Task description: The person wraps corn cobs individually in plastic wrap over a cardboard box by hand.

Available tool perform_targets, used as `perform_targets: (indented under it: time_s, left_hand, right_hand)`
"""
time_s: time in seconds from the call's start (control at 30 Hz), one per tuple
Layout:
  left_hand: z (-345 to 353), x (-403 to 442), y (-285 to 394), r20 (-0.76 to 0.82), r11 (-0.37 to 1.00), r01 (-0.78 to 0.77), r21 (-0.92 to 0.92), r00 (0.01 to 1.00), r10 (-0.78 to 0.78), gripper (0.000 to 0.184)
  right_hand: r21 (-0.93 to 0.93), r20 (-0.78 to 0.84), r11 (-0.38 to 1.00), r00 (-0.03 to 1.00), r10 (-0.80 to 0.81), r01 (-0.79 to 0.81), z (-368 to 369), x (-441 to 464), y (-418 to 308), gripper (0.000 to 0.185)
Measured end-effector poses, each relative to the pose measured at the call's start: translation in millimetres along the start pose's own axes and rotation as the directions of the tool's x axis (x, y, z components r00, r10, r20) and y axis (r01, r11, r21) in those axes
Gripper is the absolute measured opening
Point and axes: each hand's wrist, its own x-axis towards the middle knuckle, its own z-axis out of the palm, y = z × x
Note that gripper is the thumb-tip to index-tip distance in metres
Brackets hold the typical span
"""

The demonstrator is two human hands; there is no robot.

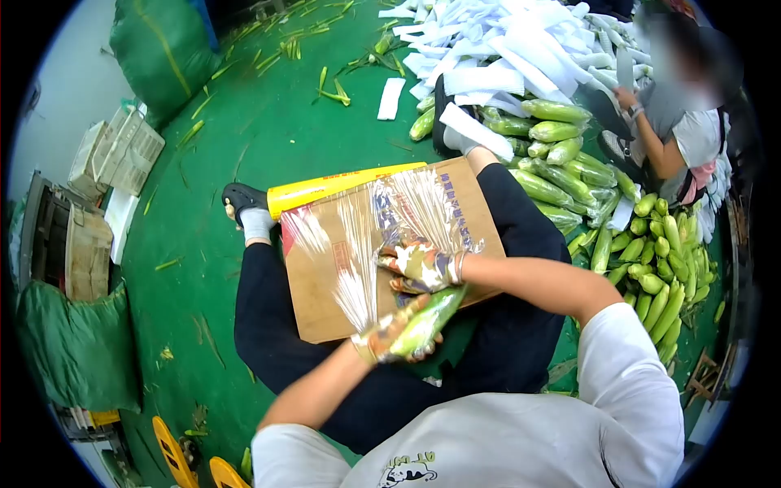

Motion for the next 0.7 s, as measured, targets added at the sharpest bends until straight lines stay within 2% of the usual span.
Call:
perform_targets:
  time_s: [0.03,0.07,0.1,0.13,0.17,0.23,0.27,0.3,0.37,0.4,0.43,0.47,0.5,0.53,0.57,0.6,0.63,0.67,0.7]
  left_hand:
    - [-2.4,6.6,-27.8,0.186,0.971,0.019,-0.240,0.982,0.027,0.064]
    - [-0.7,9.0,-50.4,0.236,0.962,0.076,-0.264,0.972,-0.012,0.062]
    - [2.0,11.5,-72.6,0.288,0.949,0.133,-0.284,0.956,-0.048,0.061]
    - [10.5,13.0,-102.1,0.060,0.954,0.047,-0.296,0.998,-0.031,0.058]
    - [21.5,11.7,-127.4,-0.172,0.958,-0.041,-0.285,0.985,-0.009,0.055]
    - [36.4,8.5,-150.6,-0.267,0.992,-0.006,-0.129,0.963,-0.029,0.051]
    - [34.1,2.2,-154.9,-0.270,0.987,-0.031,-0.157,0.963,-0.013,0.039]
    - [26.1,-7.0,-148.4,-0.279,0.991,-0.008,-0.136,0.960,-0.030,0.039]
    - [9.2,-18.5,-143.9,0.075,0.933,0.019,-0.359,0.997,0.008,0.025]
    - [20.1,-19.8,-142.3,-0.335,0.824,-0.285,-0.489,0.934,0.125,0.021]
    - [37.6,-28.5,-128.1,-0.473,0.794,-0.396,-0.461,0.867,0.158,0.013]
    - [74.7,-30.8,-109.7,-0.427,0.807,-0.533,-0.255,0.811,0.400,0.016]
    - [106.2,-30.8,-100.3,-0.301,0.669,-0.658,0.347,0.597,0.743,0.020]
    - [154.7,-39.7,-80.6,-0.282,0.676,-0.546,0.496,0.635,0.719,0.024]
    - [180.1,-30.3,-78.4,-0.071,0.365,-0.510,0.779,0.506,0.859,0.024]
    - [205.5,-21.0,-76.7,0.145,-0.008,-0.378,0.926,0.337,0.930,0.025]
    - [210.4,-9.3,-76.1,0.654,-0.675,-0.042,0.737,0.300,0.695,0.022]
    - [206.2,-0.2,-79.5,0.752,-0.726,-0.196,0.659,0.176,0.635,0.031]
    - [206.4,0.3,-82.3,0.770,-0.717,-0.285,0.635,0.169,0.615,0.021]
  right_hand:
    - [-0.027,-0.005,0.998,0.998,0.064,-0.064,-3.4,-3.6,-11.5,0.053]
    - [-0.013,-0.021,0.994,0.994,0.107,-0.107,-3.7,-6.8,-17.1,0.052]
    - [-0.025,-0.105,0.996,0.991,0.081,-0.084,7.2,-9.7,-15.1,0.052]
    - [-0.026,-0.145,0.996,0.986,0.085,-0.090,10.7,-12.0,-16.9,0.052]
    - [-0.027,-0.187,0.995,0.978,0.090,-0.097,11.8,-14.3,-19.5,0.052]
    - [-0.005,-0.195,0.996,0.977,0.083,-0.086,10.9,-25.7,-22.7,0.052]
    - [0.016,-0.198,0.998,0.978,0.069,-0.067,10.7,-30.1,-23.4,0.052]
    - [0.056,-0.337,0.998,0.942,-0.004,0.024,24.4,-38.0,-14.7,0.045]
    - [0.328,-0.127,0.943,0.987,0.097,-0.051,-13.1,-84.2,-31.2,0.033]
    - [0.676,-0.120,0.736,0.979,0.164,-0.040,3.3,-111.3,-30.8,0.028]
    - [0.764,-0.177,0.643,0.946,0.273,-0.043,5.4,-144.7,-41.7,0.022]
    - [0.873,-0.306,0.485,0.834,0.459,0.054,28.9,-160.8,-49.1,0.020]
    - [0.919,-0.383,0.339,0.655,0.652,0.201,55.9,-175.7,-59.8,0.019]
    - [0.898,-0.286,0.109,0.377,0.881,0.426,66.3,-175.1,-74.0,0.019]
    - [0.729,0.064,-0.167,0.177,0.982,0.664,48.1,-180.2,-100.1,0.015]
    - [0.422,0.280,-0.355,0.252,0.926,0.834,34.1,-184.2,-112.4,0.015]
    - [0.323,0.275,-0.425,0.346,0.897,0.846,31.1,-185.3,-116.5,0.013]
    - [0.224,0.267,-0.495,0.436,0.859,0.839,28.4,-186.2,-121.4,0.012]
    - [0.119,0.196,-0.520,0.493,0.847,0.846,33.5,-187.0,-121.4,0.012]
